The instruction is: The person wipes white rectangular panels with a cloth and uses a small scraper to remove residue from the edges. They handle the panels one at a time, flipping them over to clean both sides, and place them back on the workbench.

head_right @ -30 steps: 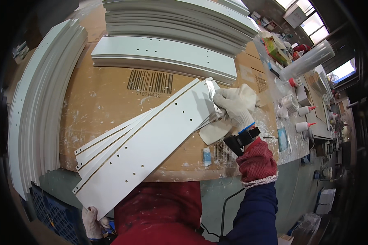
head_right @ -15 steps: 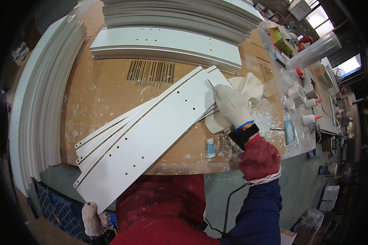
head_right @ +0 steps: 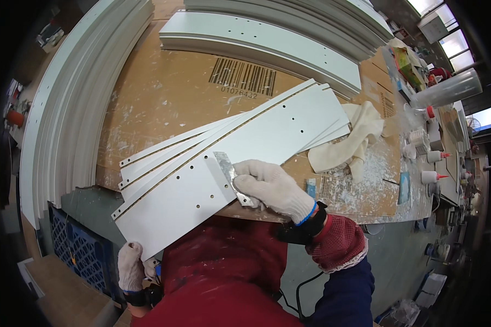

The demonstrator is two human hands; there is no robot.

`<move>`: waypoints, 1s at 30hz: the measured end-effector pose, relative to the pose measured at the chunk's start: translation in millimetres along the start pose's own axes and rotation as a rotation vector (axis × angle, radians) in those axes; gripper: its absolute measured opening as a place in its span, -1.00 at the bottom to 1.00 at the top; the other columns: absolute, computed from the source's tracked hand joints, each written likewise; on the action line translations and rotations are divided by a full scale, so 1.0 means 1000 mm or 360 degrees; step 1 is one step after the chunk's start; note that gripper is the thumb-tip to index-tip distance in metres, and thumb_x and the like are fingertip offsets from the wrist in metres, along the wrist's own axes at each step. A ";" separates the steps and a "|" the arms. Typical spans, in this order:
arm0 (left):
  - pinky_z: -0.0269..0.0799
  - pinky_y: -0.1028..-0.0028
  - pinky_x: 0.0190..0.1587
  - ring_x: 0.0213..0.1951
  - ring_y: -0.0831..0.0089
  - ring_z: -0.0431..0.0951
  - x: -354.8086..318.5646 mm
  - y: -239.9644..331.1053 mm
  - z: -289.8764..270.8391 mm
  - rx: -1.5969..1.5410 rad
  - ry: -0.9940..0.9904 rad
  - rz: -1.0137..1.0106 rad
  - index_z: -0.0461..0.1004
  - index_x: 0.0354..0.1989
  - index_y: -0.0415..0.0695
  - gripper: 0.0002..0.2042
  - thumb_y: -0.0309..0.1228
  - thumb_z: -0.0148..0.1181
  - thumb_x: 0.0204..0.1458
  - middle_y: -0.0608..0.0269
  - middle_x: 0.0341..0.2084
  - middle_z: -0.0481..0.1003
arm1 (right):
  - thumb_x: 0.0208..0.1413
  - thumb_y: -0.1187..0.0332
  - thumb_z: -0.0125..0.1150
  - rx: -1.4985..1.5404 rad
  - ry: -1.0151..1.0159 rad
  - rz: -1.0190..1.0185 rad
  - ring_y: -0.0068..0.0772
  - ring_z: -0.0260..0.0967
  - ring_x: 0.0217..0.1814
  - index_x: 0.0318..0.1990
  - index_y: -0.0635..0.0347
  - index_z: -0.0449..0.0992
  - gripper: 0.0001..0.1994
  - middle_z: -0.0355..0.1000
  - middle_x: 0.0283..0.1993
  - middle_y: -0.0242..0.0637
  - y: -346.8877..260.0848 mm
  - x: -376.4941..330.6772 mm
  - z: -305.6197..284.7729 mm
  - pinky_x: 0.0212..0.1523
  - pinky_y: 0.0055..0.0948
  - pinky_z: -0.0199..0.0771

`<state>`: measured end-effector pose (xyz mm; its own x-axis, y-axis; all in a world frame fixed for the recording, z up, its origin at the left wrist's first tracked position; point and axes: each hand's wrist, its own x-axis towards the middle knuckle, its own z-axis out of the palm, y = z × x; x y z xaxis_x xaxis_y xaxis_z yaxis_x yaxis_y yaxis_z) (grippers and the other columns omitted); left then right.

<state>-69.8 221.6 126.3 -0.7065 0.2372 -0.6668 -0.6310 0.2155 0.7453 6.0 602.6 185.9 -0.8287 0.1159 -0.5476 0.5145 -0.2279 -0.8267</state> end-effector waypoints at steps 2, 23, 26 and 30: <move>0.23 0.62 -0.41 -0.49 0.65 0.32 0.000 0.000 -0.004 0.0157 -0.0037 0.0010 0.41 -0.37 -0.23 -0.79 -0.30 0.07 0.04 0.39 -0.53 0.35 | 0.23 0.34 0.03 0.0034 -0.0023 0.0015 -0.85 0.25 -0.57 0.06 0.36 0.40 -0.67 0.41 -0.42 -0.49 0.000 0.000 0.000 -0.60 -0.78 0.29; 0.01 0.62 -0.53 -0.56 0.69 0.17 -0.001 -0.001 -0.003 0.0031 0.0001 -0.0013 0.43 -0.45 -0.17 -0.77 -0.23 0.09 0.00 0.50 -0.59 0.28 | 0.14 0.39 0.11 -0.0164 0.0171 -0.0069 -0.79 0.27 -0.54 -0.10 0.31 0.48 -0.77 0.40 -0.47 -0.48 -0.016 0.000 0.017 -0.58 -0.76 0.28; 0.02 0.61 -0.51 -0.56 0.68 0.17 -0.002 0.003 0.000 0.0070 0.0030 -0.0012 0.43 -0.44 -0.18 -0.76 -0.23 0.07 -0.01 0.50 -0.59 0.27 | 0.11 0.39 0.12 -0.0233 0.0256 -0.0033 -0.78 0.26 -0.57 -0.20 0.29 0.52 -0.82 0.38 -0.55 -0.50 -0.017 -0.001 0.017 -0.60 -0.74 0.26; 0.10 0.62 -0.49 -0.55 0.66 0.24 -0.001 0.007 0.002 0.0045 -0.0042 0.0019 0.42 -0.43 -0.19 -0.80 -0.29 0.05 0.03 0.44 -0.58 0.33 | 0.08 0.38 0.14 -0.0340 0.0274 -0.0044 -0.74 0.27 -0.59 -0.24 0.28 0.54 -0.83 0.39 -0.57 -0.46 -0.014 -0.003 0.008 -0.60 -0.68 0.25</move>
<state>-72.8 224.7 132.1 -0.7050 0.2649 -0.6579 -0.6130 0.2389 0.7531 -0.5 597.8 200.3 -0.8028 0.2858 -0.5233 0.5422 -0.0153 -0.8401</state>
